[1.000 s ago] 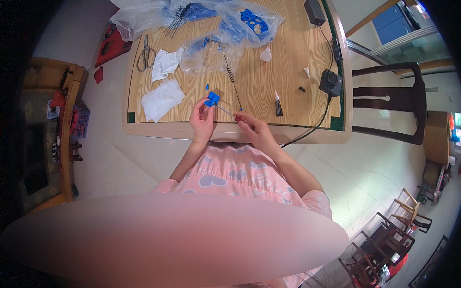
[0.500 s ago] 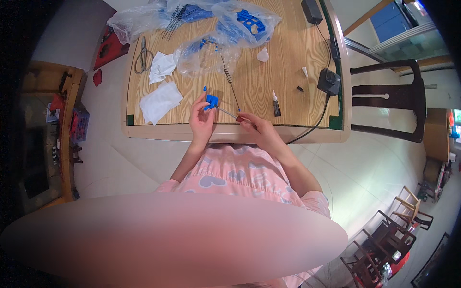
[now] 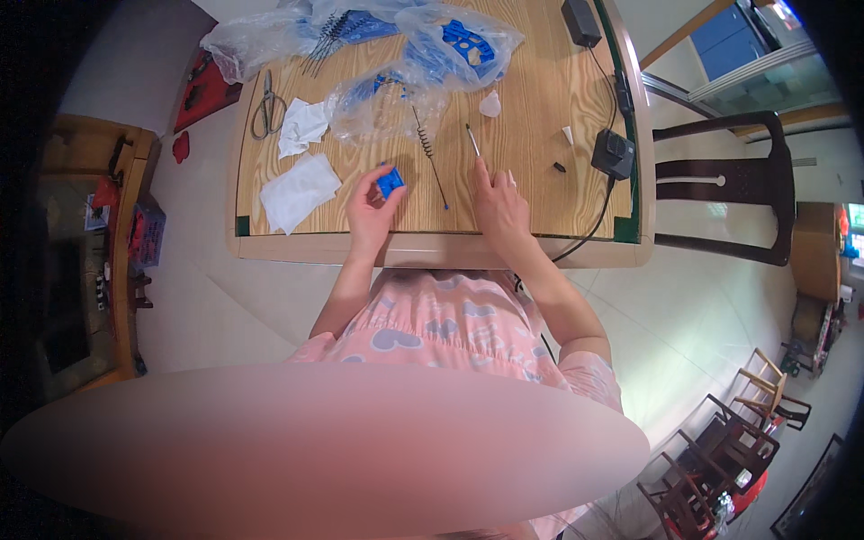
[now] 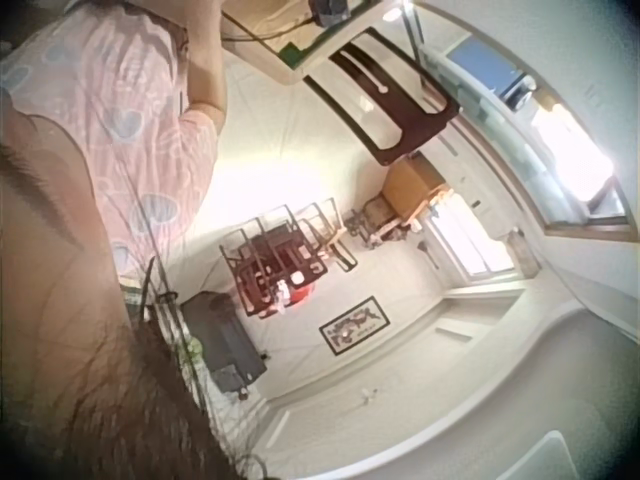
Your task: The person assembles a component by hand, combining a blue plastic part, a metal spring, and a small black electronic module, using glue and a screwdriver.
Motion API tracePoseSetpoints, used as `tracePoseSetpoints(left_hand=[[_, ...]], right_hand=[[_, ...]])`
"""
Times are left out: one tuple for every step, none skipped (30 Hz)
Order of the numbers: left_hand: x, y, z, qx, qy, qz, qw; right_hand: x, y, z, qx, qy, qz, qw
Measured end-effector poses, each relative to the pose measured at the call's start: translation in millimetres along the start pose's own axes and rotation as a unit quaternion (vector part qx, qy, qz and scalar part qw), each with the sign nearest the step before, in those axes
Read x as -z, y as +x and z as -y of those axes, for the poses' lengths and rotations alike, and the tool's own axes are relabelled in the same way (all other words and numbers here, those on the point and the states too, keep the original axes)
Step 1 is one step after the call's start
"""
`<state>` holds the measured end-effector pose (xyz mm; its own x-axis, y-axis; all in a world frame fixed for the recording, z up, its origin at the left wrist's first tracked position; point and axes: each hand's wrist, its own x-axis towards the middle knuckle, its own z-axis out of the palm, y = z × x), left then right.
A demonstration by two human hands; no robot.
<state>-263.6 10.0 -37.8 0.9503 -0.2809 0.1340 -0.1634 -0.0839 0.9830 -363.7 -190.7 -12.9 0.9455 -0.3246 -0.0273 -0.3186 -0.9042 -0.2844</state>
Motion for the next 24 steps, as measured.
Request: tracePoseSetpoints(left_hand=[[-2.0,-0.3,-3.7,0.042,0.019,0.032,0.998],[-4.8,-1.0,-8.7,0.036,0.028,0.022,0.999],[-6.0,0.7,-12.3,0.035,0.027,0.021,0.999],[-6.3,1.8,-14.8,-0.011,0.063,0.020,0.998],[-6.8,2.6,-15.8,-0.058,0.100,0.020,0.993],[-7.8,3.1,-15.5,-0.058,0.099,0.019,0.993],[-9.4,3.7,-15.1,-0.054,0.085,0.018,0.995],[-10.3,4.2,-14.5,-0.050,0.072,0.017,0.996],[-9.6,4.3,-13.6,-0.051,0.071,0.016,0.996],[-8.1,4.0,-11.7,-0.018,0.067,0.025,0.997],[-7.5,3.7,-9.6,0.014,0.062,0.033,0.997],[-8.0,3.6,-7.3,0.015,0.062,0.033,0.997],[-8.0,3.0,-4.8,-0.015,0.077,0.028,0.997],[-8.0,2.0,-1.4,-0.046,0.092,0.024,0.994],[-8.5,-0.3,6.1,-0.045,0.093,0.023,0.994],[-9.0,-1.9,10.7,-0.078,0.120,0.031,0.989],[-8.9,-3.1,15.4,-0.110,0.147,0.039,0.982],[-8.5,-4.1,20.1,-0.110,0.148,0.037,0.982],[-8.8,-4.0,18.6,-0.162,0.192,0.029,0.968],[-8.8,-3.9,17.8,-0.213,0.235,0.022,0.948],[-8.2,-3.7,18.4,-0.212,0.235,0.021,0.948],[-7.2,-2.3,18.2,-0.206,0.238,0.016,0.949],[-5.8,-1.4,18.0,-0.200,0.241,0.011,0.950],[-2.9,-1.3,17.4,-0.200,0.241,0.009,0.950]], right_hand=[[-1.0,2.7,2.3,0.005,-0.007,0.001,1.000],[-0.6,4.6,3.9,0.010,-0.015,0.003,1.000],[1.8,5.7,4.5,0.011,-0.016,0.002,1.000],[7.9,6.2,6.9,0.005,-0.014,0.019,1.000],[12.3,6.7,8.7,-0.002,-0.012,0.036,0.999],[14.2,7.2,9.4,0.000,-0.013,0.036,0.999],[16.1,7.7,9.2,-0.007,0.003,0.024,1.000],[17.3,8.2,9.0,-0.013,0.018,0.012,1.000],[17.0,8.7,8.4,-0.013,0.017,0.011,1.000],[15.5,9.0,7.5,0.006,0.045,-0.017,0.999],[15.0,9.5,7.2,0.025,0.073,-0.045,0.996],[14.9,11.8,7.7,0.026,0.073,-0.044,0.996],[15.7,14.8,10.6,0.036,0.080,-0.041,0.995],[16.1,16.8,13.4,0.046,0.087,-0.037,0.994],[16.3,17.4,16.0,0.047,0.088,-0.036,0.994],[16.4,18.4,18.7,0.053,0.099,-0.035,0.993],[16.1,19.0,20.4,0.059,0.110,-0.034,0.992],[14.1,19.0,21.0,0.061,0.110,-0.033,0.991],[10.4,18.6,20.3,0.075,0.129,-0.047,0.988],[7.3,18.1,19.8,0.088,0.147,-0.061,0.983],[5.5,17.2,19.1,0.089,0.147,-0.060,0.983],[4.3,16.7,17.9,0.090,0.155,-0.063,0.982],[3.5,16.1,16.9,0.090,0.164,-0.066,0.980],[3.0,14.9,16.1,0.091,0.163,-0.066,0.980]])
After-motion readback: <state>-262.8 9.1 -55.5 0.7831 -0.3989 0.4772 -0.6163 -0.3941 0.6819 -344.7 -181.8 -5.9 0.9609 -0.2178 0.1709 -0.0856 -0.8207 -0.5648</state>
